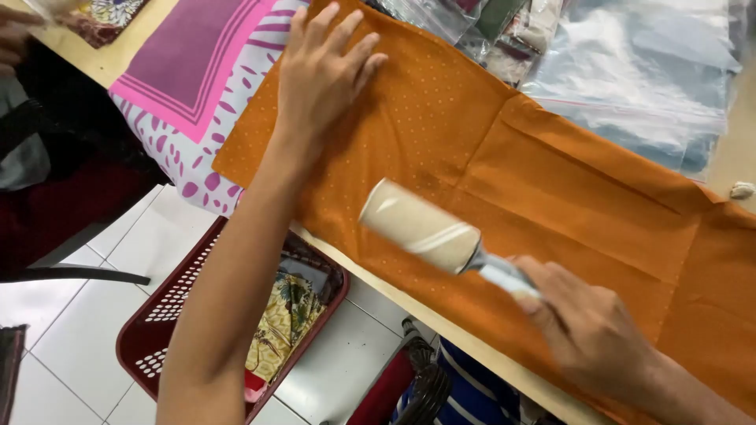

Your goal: Using a lint roller to clean a piece of orange fabric on a work table.

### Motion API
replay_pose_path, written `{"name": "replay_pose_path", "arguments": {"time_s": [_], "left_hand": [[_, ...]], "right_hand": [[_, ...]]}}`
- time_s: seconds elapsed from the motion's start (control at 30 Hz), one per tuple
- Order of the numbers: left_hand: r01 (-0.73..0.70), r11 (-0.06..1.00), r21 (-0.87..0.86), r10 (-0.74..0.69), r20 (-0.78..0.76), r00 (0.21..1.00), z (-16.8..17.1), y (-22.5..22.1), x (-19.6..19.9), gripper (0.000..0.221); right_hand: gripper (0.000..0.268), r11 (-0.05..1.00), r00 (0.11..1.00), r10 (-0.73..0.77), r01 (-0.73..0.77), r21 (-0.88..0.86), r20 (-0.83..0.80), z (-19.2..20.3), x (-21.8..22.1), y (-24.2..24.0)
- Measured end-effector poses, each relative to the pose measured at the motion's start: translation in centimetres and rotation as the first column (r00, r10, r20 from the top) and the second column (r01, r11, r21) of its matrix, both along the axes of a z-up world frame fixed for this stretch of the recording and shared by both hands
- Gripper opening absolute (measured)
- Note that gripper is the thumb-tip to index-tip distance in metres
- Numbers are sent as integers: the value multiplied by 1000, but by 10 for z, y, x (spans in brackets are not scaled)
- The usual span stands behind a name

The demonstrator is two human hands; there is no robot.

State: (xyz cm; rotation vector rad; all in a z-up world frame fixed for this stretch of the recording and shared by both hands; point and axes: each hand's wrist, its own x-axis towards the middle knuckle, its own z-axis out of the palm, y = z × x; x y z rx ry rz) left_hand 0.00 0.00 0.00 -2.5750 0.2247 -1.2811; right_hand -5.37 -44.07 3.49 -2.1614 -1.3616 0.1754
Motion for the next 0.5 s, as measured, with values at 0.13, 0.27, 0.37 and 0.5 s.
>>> {"name": "replay_pose_path", "arguments": {"time_s": [0.13,0.27,0.37,0.5], "left_hand": [[46,963,-267,9,203,979,45,-68,-87,7],[-260,866,-427,147,-279,949,1,-78,-143,39],[-404,833,-377,197,-481,855,-18,-75,-156,62],[-497,801,-333,248,-571,782,-23,-75,-155,71]], "right_hand": [[42,997,997,-76,76,3,-14,-8,24,2],[39,1000,999,-16,17,13,-28,-11,45,28],[38,999,997,35,-33,-24,73,-20,60,54],[40,999,949,1,14,-45,317,-43,103,73]]}}
